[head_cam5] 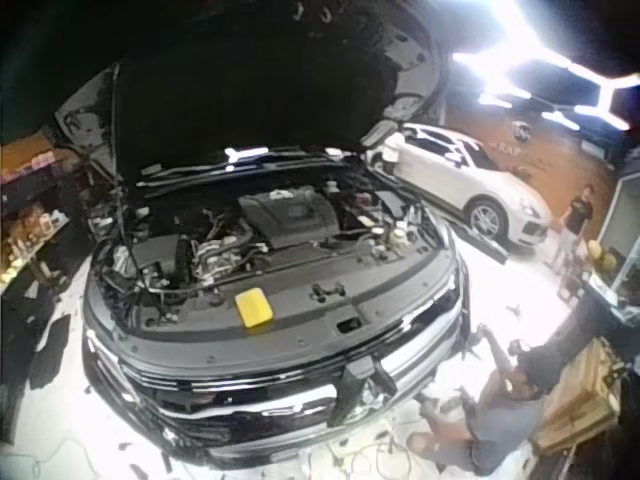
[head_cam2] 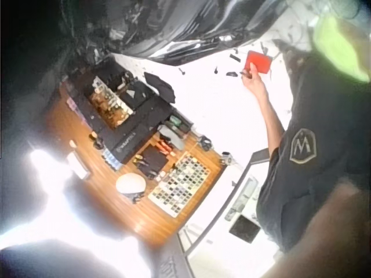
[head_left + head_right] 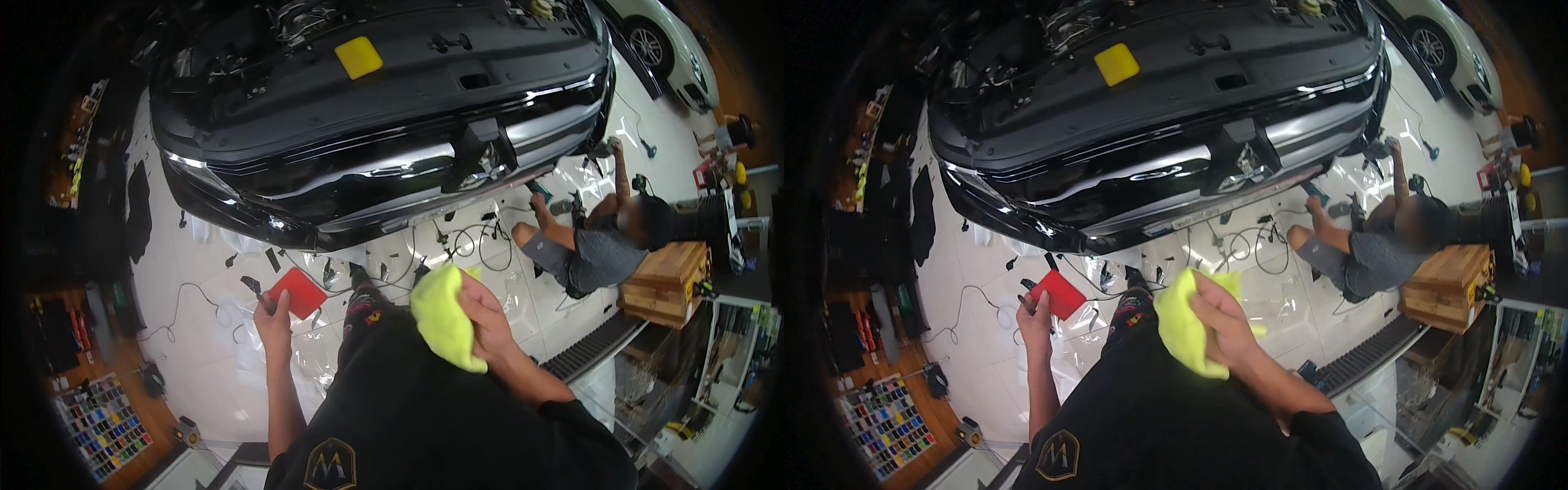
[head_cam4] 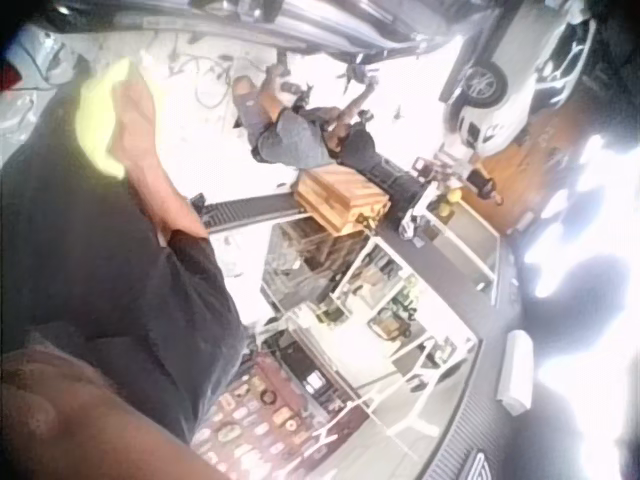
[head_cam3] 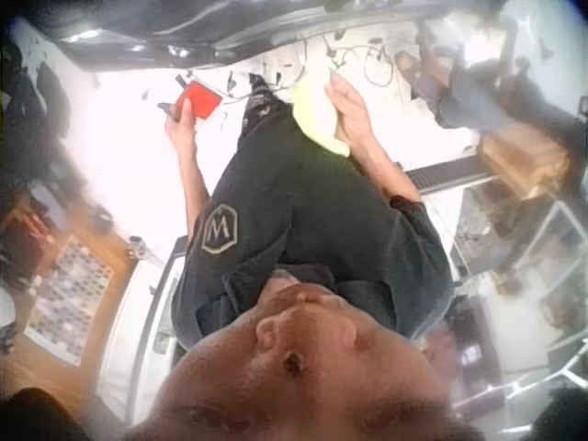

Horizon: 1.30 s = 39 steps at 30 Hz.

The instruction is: The person applies a black vinyl wrap to the front bumper of a car. They use a red squeegee to smooth the film, a knife to trim edges, and a yellow cloth to wipe the surface. A second person is visible in the background using a heat gun.

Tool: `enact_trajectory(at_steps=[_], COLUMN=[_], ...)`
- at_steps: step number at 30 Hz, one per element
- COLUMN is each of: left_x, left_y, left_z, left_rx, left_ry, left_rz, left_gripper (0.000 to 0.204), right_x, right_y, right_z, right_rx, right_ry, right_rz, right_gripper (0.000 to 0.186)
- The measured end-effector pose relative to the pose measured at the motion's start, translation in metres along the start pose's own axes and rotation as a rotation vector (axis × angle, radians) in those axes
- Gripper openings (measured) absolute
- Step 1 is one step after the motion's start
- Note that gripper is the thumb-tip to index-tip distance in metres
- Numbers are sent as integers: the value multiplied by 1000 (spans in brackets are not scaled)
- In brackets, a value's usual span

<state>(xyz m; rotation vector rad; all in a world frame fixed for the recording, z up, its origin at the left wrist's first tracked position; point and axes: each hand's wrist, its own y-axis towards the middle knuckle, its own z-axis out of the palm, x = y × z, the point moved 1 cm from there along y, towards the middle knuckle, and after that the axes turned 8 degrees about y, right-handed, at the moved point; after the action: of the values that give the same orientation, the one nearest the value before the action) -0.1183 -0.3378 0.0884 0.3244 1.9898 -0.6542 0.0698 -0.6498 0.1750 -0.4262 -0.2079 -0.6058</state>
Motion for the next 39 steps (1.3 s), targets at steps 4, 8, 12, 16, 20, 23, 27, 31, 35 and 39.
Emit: enact_trajectory(at_steps=[4,8,12,16,20,23,27,31,35,39], left_x=[-5,-10,-15,11,28,30,21,20,16,16], left_y=[26,42,56,79,102,117,130,133,119,103], left_z=[7,-7,-47,-87,-112,-122,-119,-110,-83,-77], left_rx=[105,138,132,107,152,193,253,312,327,339], left_ry=[21,72,83,-1,0,38,141,121,107,80], left_rz=[30,110,65,73,46,47,51,82,170,134], left_gripper=[28,27,23,23,28,28,29,30,26,24], right_x=[-2,25,15,-3,-22,-14,2,14,-45,-49], right_y=[22,23,28,24,23,-1,-47,-9,56,137], right_z=[-19,42,54,70,91,115,112,65,-1,-94], right_rx=[73,472,379,454,389,332,169,171,-5,-207], right_ry=[-439,-1451,-1975,-1535,-1533,-1749,-1676,-872,-65,183], right_rz=[128,47,-634,-1130,-1316,-1384,-1534,-706,-212,-159], right_gripper=[23,24,18,9,5,11,19,20,23,31])
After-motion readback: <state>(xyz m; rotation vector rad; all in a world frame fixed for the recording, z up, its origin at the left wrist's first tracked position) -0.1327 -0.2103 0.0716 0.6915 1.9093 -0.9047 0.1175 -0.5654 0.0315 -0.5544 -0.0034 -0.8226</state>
